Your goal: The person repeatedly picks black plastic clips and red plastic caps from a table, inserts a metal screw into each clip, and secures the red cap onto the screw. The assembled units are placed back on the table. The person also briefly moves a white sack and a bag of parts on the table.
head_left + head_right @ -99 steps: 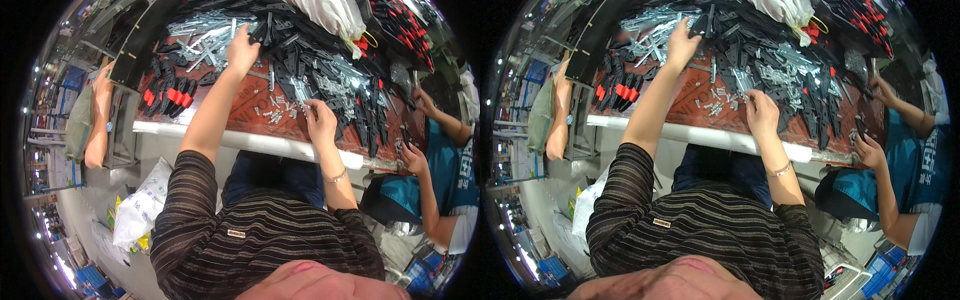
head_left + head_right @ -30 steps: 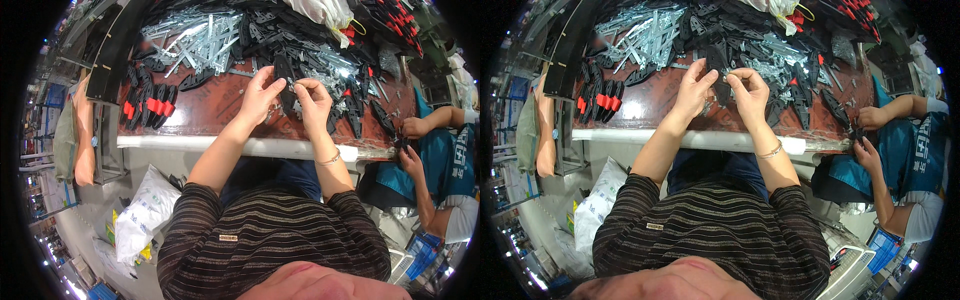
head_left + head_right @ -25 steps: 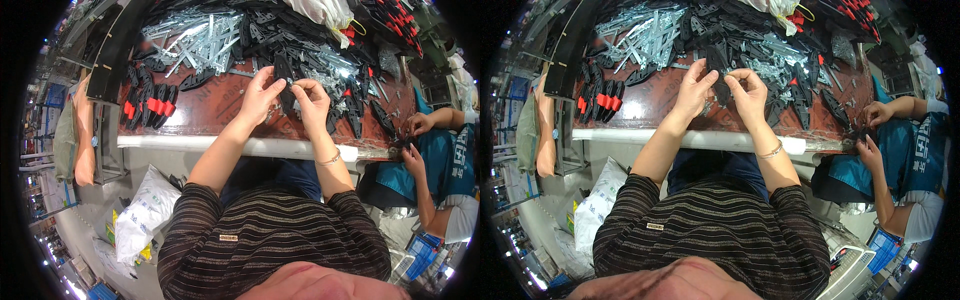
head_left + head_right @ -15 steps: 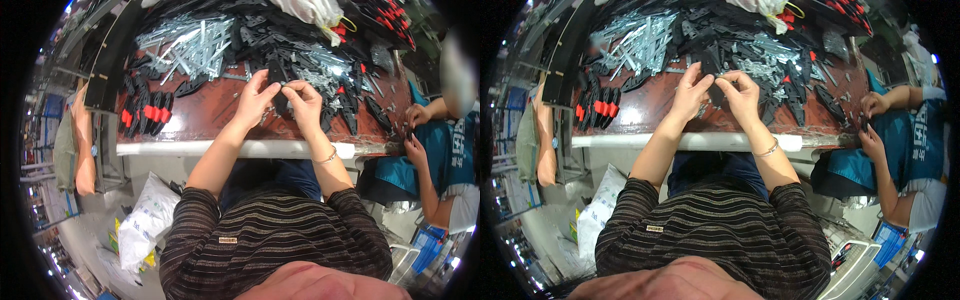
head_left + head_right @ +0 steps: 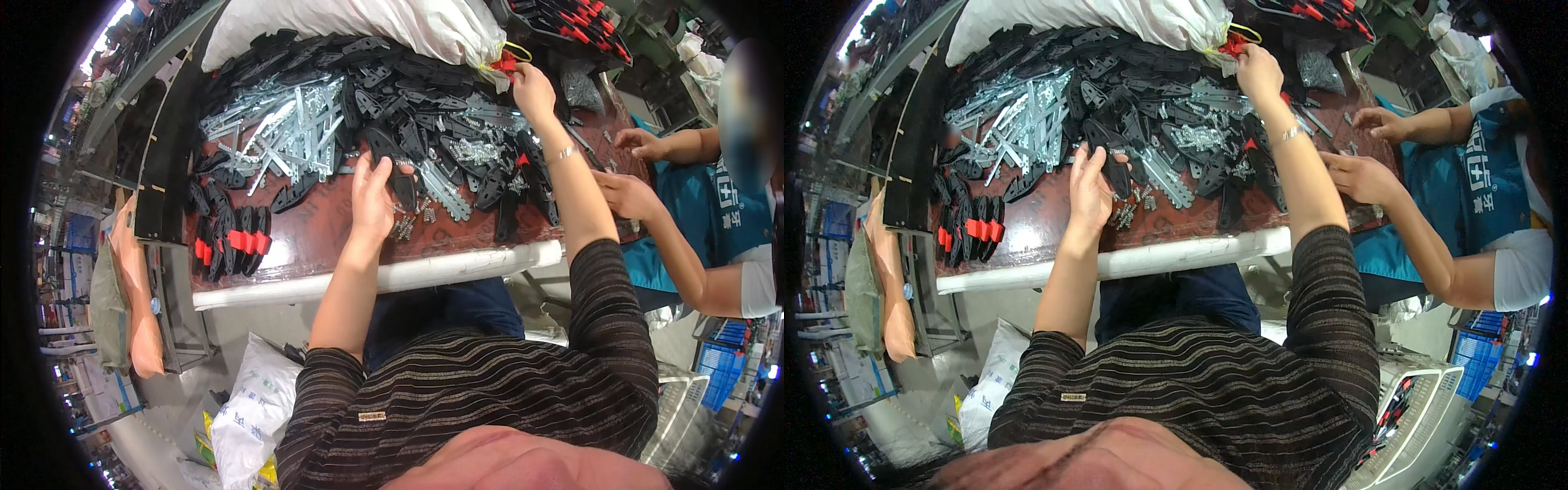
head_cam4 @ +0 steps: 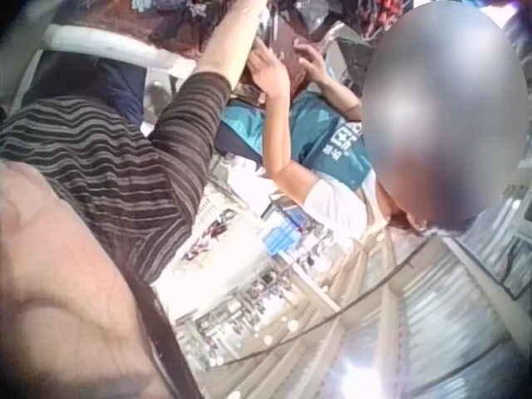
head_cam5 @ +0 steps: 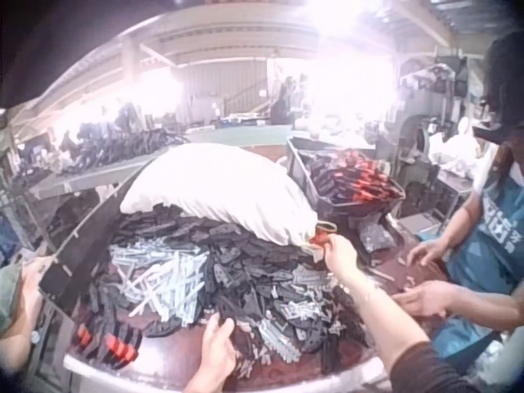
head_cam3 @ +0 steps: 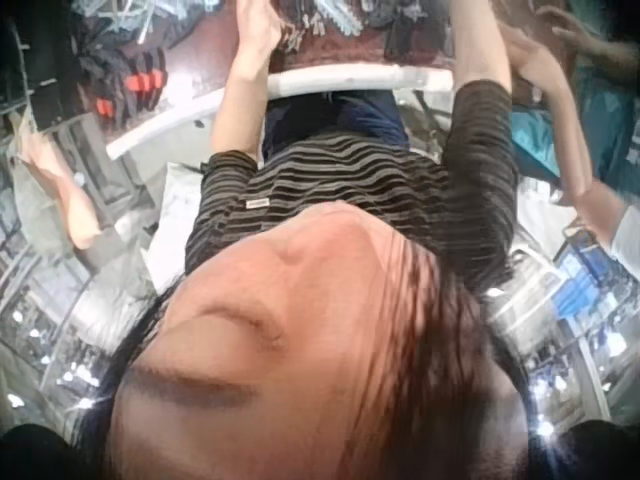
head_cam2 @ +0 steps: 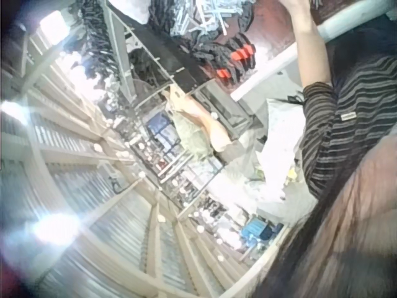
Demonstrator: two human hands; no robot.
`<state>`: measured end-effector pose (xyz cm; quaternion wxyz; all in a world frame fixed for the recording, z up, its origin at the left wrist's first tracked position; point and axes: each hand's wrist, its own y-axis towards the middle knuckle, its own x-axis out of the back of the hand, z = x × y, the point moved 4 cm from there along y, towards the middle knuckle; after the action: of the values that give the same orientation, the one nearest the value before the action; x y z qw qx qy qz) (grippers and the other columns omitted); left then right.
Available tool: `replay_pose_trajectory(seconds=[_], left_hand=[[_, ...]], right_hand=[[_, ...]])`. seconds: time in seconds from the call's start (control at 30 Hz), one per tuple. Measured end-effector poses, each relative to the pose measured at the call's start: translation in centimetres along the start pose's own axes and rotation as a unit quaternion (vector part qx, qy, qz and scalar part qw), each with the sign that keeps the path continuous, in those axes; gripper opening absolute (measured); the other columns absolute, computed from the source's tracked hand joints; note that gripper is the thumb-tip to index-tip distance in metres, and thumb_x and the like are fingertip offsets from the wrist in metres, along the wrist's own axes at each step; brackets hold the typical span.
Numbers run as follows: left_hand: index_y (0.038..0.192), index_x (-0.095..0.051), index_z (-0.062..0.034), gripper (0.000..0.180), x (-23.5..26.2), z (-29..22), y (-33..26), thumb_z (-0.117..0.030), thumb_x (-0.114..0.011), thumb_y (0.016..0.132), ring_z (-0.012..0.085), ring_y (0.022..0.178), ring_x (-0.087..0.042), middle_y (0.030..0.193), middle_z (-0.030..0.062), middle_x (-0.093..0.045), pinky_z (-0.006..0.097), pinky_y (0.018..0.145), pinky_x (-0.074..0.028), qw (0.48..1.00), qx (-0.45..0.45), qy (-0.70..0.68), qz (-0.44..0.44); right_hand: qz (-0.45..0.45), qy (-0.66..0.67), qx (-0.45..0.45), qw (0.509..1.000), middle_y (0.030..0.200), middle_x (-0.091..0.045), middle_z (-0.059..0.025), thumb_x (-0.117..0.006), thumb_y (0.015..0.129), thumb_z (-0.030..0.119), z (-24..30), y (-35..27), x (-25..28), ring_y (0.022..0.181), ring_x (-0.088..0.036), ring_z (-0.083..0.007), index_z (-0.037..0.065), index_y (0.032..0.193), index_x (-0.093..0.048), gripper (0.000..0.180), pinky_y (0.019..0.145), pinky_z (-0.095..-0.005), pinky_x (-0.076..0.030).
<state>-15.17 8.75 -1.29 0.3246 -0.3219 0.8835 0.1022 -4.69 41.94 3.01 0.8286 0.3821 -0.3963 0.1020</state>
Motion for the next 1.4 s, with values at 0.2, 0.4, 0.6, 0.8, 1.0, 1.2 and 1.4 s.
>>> replay_pose_trajectory(seconds=[0.2,0.4,0.6,0.8,1.0,1.2,1.4], left_hand=[[0.116,-0.045,-0.0050,0.025,-0.8,0.5,0.6,-0.017,-0.051,0.095,0.0196,0.077,-0.063,0.088,0.0096,-0.062,0.032,0.065,-0.054,1.000,-0.006,-0.006,-0.006],[0.120,-0.040,-0.0017,0.033,0.0,0.2,0.2,-0.003,-0.054,0.091,0.0160,0.088,-0.059,0.100,0.0089,-0.057,0.032,0.076,-0.053,0.998,-0.053,0.016,0.011],[0.119,-0.042,-0.0010,0.032,-0.7,0.1,-0.1,-0.003,-0.056,0.091,0.0150,0.087,-0.060,0.099,0.0084,-0.059,0.031,0.078,-0.052,0.999,-0.039,-0.001,-0.009],[0.114,-0.043,-0.0020,0.028,0.0,-0.3,-0.2,-0.005,-0.057,0.091,0.0158,0.086,-0.062,0.098,0.0090,-0.061,0.030,0.076,-0.054,0.999,-0.026,-0.038,-0.030],[0.116,-0.039,-0.0026,0.034,-0.3,-0.1,0.3,-0.005,-0.059,0.089,0.0166,0.086,-0.062,0.097,0.0091,-0.061,0.031,0.077,-0.054,0.999,-0.029,-0.014,-0.014],[0.118,-0.040,-0.0034,0.036,-0.2,-0.1,0.6,-0.003,-0.060,0.087,0.0169,0.086,-0.062,0.098,0.0087,-0.061,0.029,0.077,-0.053,0.996,-0.073,0.048,-0.024],[0.116,-0.040,-0.0022,0.037,-0.7,-0.2,0.3,-0.002,-0.062,0.086,0.0147,0.086,-0.062,0.097,0.0075,-0.060,0.026,0.077,-0.051,0.991,-0.108,0.060,-0.042]], right_hand=[[0.105,-0.148,-0.062,0.981,0.096,-0.064,-0.0167,-0.059,0.079,0.021,-3.9,2.6,-4.5,0.091,-0.062,-0.0358,0.005,0.092,-0.067,0.022,0.078,-0.0442,-0.051],[-0.014,0.158,-0.082,0.984,0.083,-0.064,-0.0133,-0.067,0.075,0.021,4.5,-0.1,2.2,0.074,-0.064,-0.0255,0.000,0.090,-0.055,0.028,0.068,-0.0353,-0.051],[0.246,0.669,-0.134,0.689,0.087,-0.065,-0.0087,-0.062,0.086,0.003,12.0,-10.6,2.6,0.072,-0.063,-0.0131,-0.003,0.104,-0.057,0.021,0.066,-0.0253,-0.052],[0.228,0.697,-0.129,0.667,0.107,-0.062,-0.0133,-0.058,0.087,0.001,14.1,-14.6,0.3,0.094,-0.061,-0.0168,-0.002,0.102,-0.058,0.015,0.087,-0.0305,-0.049],[0.182,0.687,-0.136,0.690,0.103,-0.059,-0.0084,-0.064,0.083,-0.002,14.2,-16.2,-0.1,0.093,-0.058,-0.0133,0.002,0.110,-0.049,0.031,0.084,-0.0262,-0.048],[0.149,0.683,-0.138,0.702,0.097,-0.055,-0.0048,-0.065,0.082,-0.004,14.7,-16.1,0.3,0.087,-0.056,-0.0113,0.004,0.106,-0.044,0.033,0.080,-0.0245,-0.047],[0.160,0.677,-0.112,0.710,0.094,-0.055,-0.0034,-0.065,0.081,-0.005,14.7,-16.5,0.3,0.083,-0.055,-0.0089,0.004,0.105,-0.045,0.033,0.076,-0.0225,-0.047]])
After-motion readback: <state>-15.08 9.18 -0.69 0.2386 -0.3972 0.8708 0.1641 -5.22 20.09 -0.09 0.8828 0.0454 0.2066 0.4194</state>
